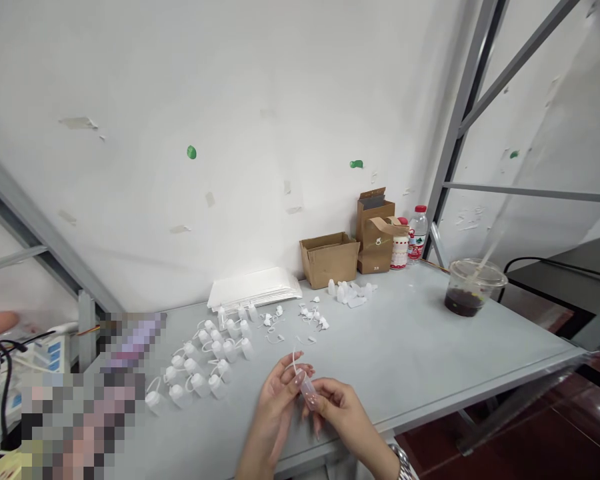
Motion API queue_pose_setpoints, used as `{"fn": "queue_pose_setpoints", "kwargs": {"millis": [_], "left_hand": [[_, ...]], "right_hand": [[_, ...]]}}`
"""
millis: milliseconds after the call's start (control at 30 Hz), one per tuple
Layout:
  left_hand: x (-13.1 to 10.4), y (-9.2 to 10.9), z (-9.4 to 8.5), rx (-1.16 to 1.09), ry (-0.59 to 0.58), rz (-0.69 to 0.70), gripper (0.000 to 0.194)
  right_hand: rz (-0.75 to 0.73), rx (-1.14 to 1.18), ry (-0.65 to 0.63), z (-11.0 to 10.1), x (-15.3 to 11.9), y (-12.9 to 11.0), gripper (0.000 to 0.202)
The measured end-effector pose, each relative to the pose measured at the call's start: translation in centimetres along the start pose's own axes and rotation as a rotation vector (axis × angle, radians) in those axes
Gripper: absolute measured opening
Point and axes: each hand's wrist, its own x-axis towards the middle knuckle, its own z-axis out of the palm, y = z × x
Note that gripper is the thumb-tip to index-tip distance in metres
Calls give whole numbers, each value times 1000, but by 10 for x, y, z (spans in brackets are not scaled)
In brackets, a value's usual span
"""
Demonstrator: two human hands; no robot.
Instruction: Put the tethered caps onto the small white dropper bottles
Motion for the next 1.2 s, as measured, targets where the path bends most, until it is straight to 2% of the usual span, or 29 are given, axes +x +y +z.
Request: {"fn": "queue_pose_setpoints", "kwargs": {"millis": [100, 233, 433, 500, 600, 767, 867, 933, 1067, 1200], "left_hand": [[0, -1, -2, -34, -49, -47, 41], [2, -1, -4, -4, -28, -40, 41], [1, 2, 4, 190, 112, 79, 39], [1, 1, 5, 210, 120, 97, 38], [1, 0, 3, 199, 70, 79, 38], [1, 5, 4, 147, -70, -23, 31], [1, 10, 8, 153, -132, -69, 26], [1, 12, 8, 170, -123, -63, 26], [4, 12, 4, 198, -7, 18, 27], [1, 10, 3, 141, 2, -41, 30]], "right_hand": [[1, 9, -39, 1, -1, -3, 36], [11, 5, -21, 1, -1, -2, 36], [-74, -95, 209, 1, 0, 8, 31], [-82, -122, 248, 2, -1, 10, 31], [-66, -84, 219, 1, -1, 8, 32], [-6, 56, 3, -3, -2, 3, 36], [1, 84, -61, -5, -2, 2, 38], [-24, 69, -26, -4, -1, 4, 37], [-50, 22, 113, -1, 2, 6, 33], [-48, -9, 155, 1, 0, 6, 29]]}}
